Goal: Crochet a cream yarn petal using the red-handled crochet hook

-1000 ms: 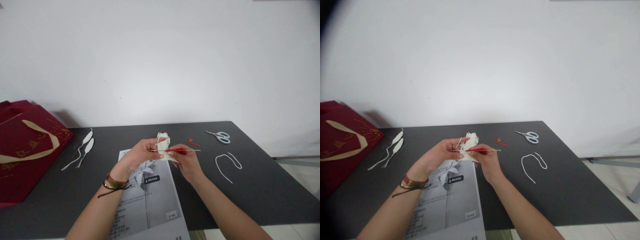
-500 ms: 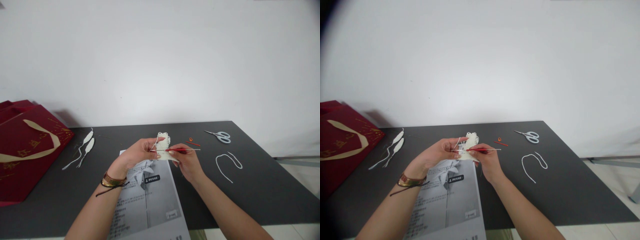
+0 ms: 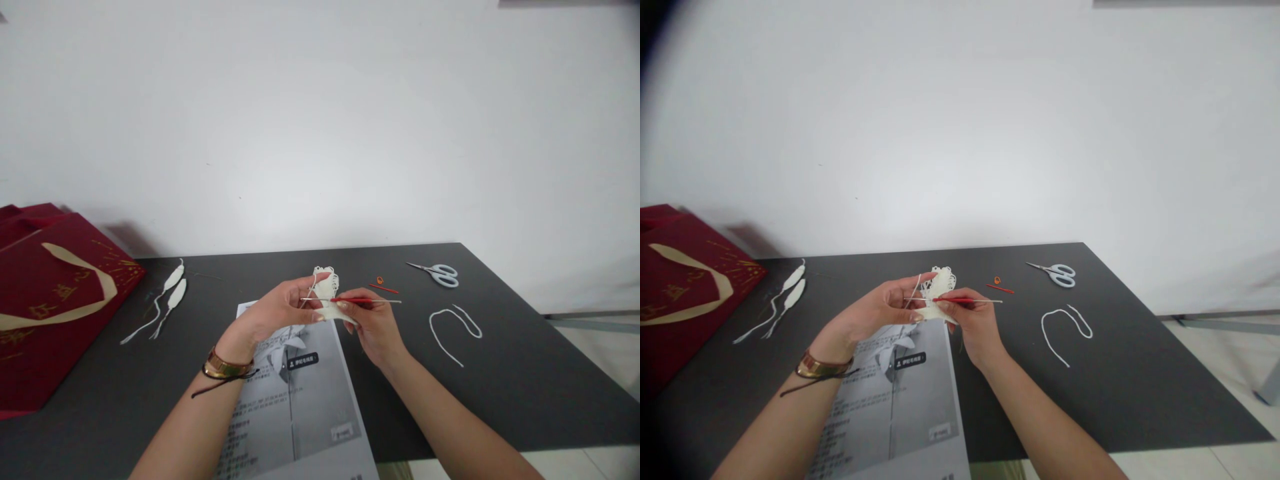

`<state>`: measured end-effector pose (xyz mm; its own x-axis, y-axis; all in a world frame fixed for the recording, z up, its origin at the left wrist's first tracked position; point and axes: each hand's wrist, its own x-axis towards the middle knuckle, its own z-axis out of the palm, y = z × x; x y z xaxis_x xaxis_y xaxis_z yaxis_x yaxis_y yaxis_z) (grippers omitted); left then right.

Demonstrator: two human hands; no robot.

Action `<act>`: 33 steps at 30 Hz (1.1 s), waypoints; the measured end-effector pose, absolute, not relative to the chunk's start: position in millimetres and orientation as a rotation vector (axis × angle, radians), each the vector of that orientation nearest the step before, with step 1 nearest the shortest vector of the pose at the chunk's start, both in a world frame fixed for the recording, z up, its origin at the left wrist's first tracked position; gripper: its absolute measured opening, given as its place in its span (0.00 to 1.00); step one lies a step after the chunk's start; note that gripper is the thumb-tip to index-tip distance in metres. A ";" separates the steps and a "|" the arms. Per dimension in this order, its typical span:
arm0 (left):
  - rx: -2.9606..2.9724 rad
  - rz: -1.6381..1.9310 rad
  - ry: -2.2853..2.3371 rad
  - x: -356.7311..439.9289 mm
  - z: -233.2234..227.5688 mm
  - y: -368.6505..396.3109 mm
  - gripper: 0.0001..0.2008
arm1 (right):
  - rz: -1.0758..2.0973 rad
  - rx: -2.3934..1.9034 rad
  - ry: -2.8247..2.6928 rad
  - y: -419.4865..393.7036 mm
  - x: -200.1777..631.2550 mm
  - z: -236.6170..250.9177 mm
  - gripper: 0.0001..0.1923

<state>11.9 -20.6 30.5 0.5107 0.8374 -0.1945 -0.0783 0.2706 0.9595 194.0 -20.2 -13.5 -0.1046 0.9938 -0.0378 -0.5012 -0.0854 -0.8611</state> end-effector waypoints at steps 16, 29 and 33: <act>1.141 0.753 0.788 3.2 33.9 -20.5 0.34 | 1.484 -0.794 -0.856 -22.6 194.9 -12.1 0.06; 1.187 0.882 0.995 -9.2 30.5 -6.8 0.19 | 1.654 -0.773 -0.751 -20.9 199.4 -5.1 0.09; 1.232 0.840 1.028 -16.3 33.2 -6.4 0.23 | 1.699 -0.751 -0.762 -19.9 201.9 -3.7 0.09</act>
<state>-16.3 -6.4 33.2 0.3344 0.9286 -0.1608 0.0273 0.1610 0.9866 201.9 -19.9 -3.7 -0.2238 0.9688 -0.1065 -0.5645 -0.2179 -0.7962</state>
